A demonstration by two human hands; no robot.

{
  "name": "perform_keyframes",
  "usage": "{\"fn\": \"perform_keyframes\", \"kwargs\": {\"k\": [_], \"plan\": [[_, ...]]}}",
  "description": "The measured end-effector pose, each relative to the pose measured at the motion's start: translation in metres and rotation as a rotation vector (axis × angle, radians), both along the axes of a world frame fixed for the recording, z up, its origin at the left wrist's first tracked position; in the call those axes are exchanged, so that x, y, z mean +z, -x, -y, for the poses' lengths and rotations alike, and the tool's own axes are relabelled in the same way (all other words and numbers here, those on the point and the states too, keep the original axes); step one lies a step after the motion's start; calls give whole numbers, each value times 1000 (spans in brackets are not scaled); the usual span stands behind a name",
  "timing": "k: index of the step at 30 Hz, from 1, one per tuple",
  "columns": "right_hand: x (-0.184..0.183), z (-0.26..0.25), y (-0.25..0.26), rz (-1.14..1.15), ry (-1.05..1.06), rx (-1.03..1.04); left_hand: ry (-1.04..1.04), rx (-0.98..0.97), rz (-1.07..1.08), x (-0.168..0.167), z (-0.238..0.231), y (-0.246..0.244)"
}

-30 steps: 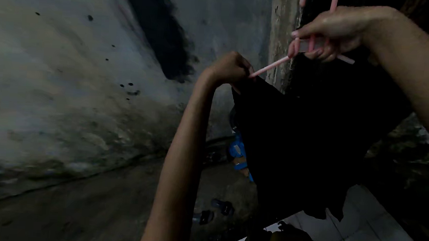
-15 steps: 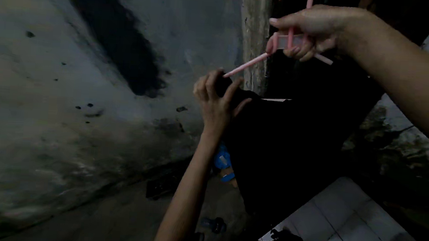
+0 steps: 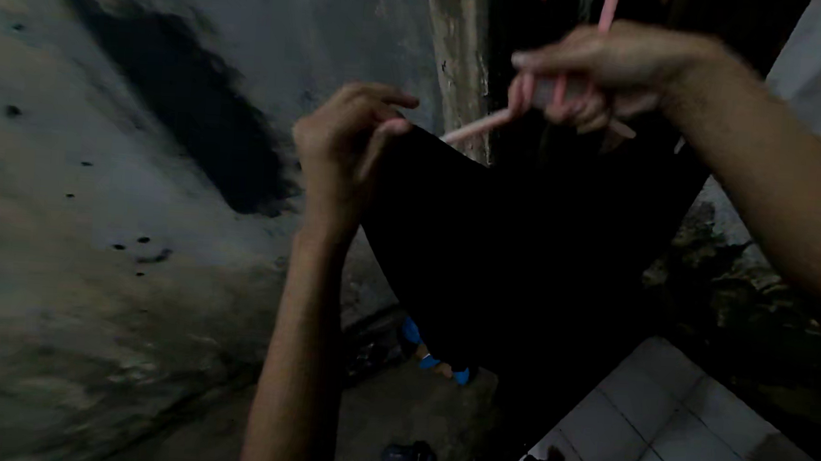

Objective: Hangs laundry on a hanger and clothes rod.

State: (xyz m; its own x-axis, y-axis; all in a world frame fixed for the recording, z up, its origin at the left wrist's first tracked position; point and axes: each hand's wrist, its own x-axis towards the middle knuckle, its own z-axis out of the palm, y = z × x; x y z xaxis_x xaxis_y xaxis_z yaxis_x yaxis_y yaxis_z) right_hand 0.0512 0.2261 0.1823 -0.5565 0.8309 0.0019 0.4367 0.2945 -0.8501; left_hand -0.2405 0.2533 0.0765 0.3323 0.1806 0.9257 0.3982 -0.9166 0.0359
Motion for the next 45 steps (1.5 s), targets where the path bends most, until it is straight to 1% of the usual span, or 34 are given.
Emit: {"fn": "perform_keyframes", "kwargs": {"k": [1, 4, 6, 8, 9, 11, 12, 13, 15, 16, 17, 19, 20, 22, 25, 27, 29, 32, 35, 40, 43, 45], "plan": [[5, 2, 0, -16, 2, -5, 59, 18, -47, 0, 1, 3], [12, 5, 8, 4, -14, -37, 224, 86, -88, -4, 4, 8], [16, 5, 15, 39, -45, 13, 350, 189, -141, -8, 5, 7], [18, 4, 21, 66, -81, 51, 459, 252, -171, -13, 6, 2], [18, 3, 23, 72, -80, 51, 452, 274, -154, -16, 6, -1], [17, -1, 23, 64, -61, 54, 370, 317, -63, -22, 6, -8], [17, -6, 20, 54, -55, 102, 322, 332, -12, -23, 7, -9], [17, -15, 14, 39, -39, 185, 288, 338, 30, -22, 8, -9], [14, -45, -7, -53, 46, 439, 263, 358, 64, -19, 4, -5], [6, -44, -14, -117, 36, 496, 265, 356, 69, -18, 2, -4], [3, -41, -22, -91, 15, 577, 263, 347, 71, -18, 0, -3], [6, 14, -18, 20, -81, 253, 260, 290, 87, -19, -4, -5], [7, 35, -12, 55, -94, 108, 262, 245, 91, -19, -6, -8], [9, 57, -9, 60, -77, -57, 301, 168, 74, -18, -11, -18], [11, 70, -23, 29, -78, -181, 335, 119, 7, -15, -13, -38], [17, 81, -37, 17, -95, -268, 343, 98, -19, -19, -14, -47], [24, 93, -53, -15, -92, -338, 410, 51, 31, -30, -14, -52], [37, 114, -76, -128, -60, -428, 438, 18, 192, -51, -17, -59], [50, 134, -94, -295, -51, -531, 499, -26, 248, -79, -10, -70], [80, 163, -112, -429, -85, -638, 606, -201, 165, -125, 13, -95], [101, 176, -109, -498, -138, -737, 707, -278, 107, -143, 32, -105], [117, 176, -101, -590, -161, -795, 769, -316, 81, -154, 43, -112]]}}
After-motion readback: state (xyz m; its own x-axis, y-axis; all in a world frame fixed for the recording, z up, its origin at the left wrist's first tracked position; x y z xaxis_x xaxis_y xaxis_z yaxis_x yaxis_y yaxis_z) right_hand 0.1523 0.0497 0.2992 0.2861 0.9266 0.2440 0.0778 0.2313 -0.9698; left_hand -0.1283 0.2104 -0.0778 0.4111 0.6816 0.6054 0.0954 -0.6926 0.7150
